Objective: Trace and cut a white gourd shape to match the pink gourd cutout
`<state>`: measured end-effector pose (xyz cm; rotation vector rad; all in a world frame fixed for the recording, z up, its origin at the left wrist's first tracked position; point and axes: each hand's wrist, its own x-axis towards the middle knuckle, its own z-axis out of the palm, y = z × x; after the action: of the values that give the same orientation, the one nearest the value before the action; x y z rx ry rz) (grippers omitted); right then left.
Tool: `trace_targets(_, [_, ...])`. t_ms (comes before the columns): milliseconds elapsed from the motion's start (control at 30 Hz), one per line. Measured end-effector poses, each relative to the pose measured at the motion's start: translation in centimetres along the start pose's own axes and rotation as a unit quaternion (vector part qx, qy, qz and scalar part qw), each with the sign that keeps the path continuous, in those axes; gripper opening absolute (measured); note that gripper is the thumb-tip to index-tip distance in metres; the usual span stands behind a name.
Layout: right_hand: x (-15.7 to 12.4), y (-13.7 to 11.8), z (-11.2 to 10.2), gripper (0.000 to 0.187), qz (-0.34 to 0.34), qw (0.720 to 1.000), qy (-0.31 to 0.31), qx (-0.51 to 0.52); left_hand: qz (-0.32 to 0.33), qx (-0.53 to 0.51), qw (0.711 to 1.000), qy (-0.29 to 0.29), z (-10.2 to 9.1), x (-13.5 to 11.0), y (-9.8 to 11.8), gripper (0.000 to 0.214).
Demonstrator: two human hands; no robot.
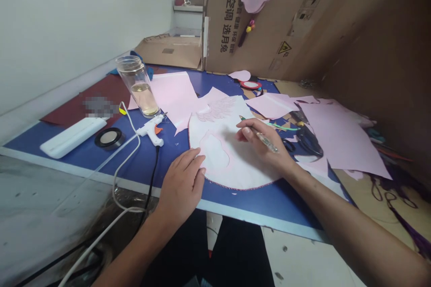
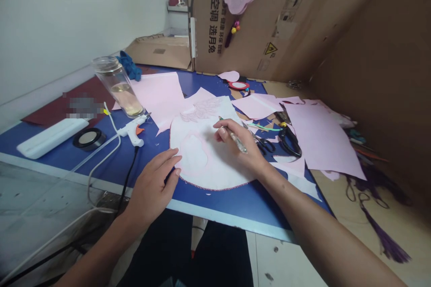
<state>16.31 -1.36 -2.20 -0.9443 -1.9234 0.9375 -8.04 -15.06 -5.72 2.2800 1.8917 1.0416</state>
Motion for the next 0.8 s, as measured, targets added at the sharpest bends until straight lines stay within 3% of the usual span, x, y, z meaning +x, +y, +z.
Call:
trace_targets(133, [-0.2,0.2,0.3,0.021,-0.080,0.987,-0.064,-0.125,-0.009,-0.005,1.000,0.004,0.2,-0.1,-0.1,0.031])
trace_targets(333, [-0.3,0.1,0.7,0.024,-0.127,0.974,-0.115,-0.151,-0.002,0.004,1.000,0.001,0.2,-0.2,-0.1,0.030])
trace_targets(800, [-0.4,1.6,1.3,0.022,-0.158,0.970,-0.078,-0.167,0.019,0.001,1.000,0.016,0.3,-0.2,-0.1,0.027])
